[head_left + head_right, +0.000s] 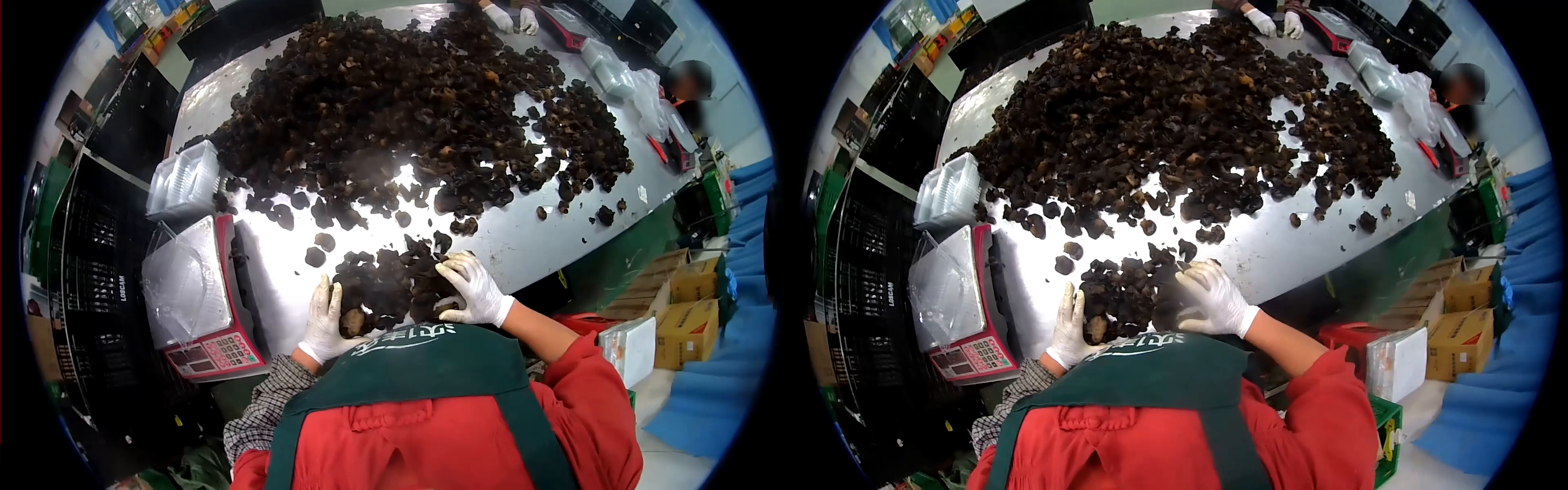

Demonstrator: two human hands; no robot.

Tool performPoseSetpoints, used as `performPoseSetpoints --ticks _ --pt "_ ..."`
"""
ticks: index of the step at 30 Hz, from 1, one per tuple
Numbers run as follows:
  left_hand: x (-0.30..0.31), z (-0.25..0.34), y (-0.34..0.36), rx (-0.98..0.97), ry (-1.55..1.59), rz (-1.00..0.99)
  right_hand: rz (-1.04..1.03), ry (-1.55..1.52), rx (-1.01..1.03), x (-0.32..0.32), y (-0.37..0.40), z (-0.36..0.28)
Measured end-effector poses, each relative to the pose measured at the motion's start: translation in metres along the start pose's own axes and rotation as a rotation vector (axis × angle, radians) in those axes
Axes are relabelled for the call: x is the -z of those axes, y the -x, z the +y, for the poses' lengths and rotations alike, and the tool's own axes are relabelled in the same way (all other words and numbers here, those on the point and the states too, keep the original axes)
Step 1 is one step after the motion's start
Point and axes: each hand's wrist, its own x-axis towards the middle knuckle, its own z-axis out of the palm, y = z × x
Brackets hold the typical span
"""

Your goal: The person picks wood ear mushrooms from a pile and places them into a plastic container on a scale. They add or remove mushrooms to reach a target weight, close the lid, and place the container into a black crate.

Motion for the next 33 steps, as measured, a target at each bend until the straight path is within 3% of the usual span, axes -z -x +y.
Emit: performPoseSetpoints --ticks 4,7,9,13,18,20,23,25,27,29,31,33 --pt "0.010 0.001 -0.013 -0.041 -0.013 -0.008 0.145 0.057 -0.040 0.004 0.002 0.015" --pt "0.013 -0.004 -0.029 -0.062 0.008 -0.059 -0.015 0.164 -0.077 0.000 -0.004 0.025" --pt "0.007 -0.004 -0.035 -0.058 -0.004 -0.142 -0.127 0.138 0.007 -0.001 -0.006 0.012" --pt "-0.006 0.003 -0.042 -0.277 0.108 -0.106 -0.129 -0.005 0.162 -0.017 -0.009 -0.008" --pt "-0.019 0.026 -0.054 -0.357 0.035 -0.055 -0.103 0.045 0.210 -0.017 -0.028 -0.022" --pt "-0.023 0.032 -0.061 -0.407 0.024 -0.033 -0.143 0.022 0.134 -0.018 -0.037 -0.024" --pt "-0.026 0.033 -0.076 -0.285 0.034 0.042 -0.073 0.030 0.000 -0.020 -0.057 -0.026" --pt "-0.025 0.037 -0.099 -0.064 0.166 0.181 0.079 -0.185 -0.168 -0.028 -0.080 -0.018" --pt "-0.026 0.025 -0.117 0.321 0.708 0.093 0.022 -0.484 -0.393 -0.026 -0.109 -0.006" --pt "0.000 0.015 -0.142 0.584 1.044 -0.053 -0.067 -0.774 -0.484 -0.018 -0.145 0.012" --pt "0.032 0.013 -0.158 0.601 1.156 -0.113 -0.048 -0.730 -0.480 0.012 -0.176 0.003" --pt "0.048 0.010 -0.165 0.552 1.234 0.021 -0.106 -0.740 -0.455 0.045 -0.198 -0.016"
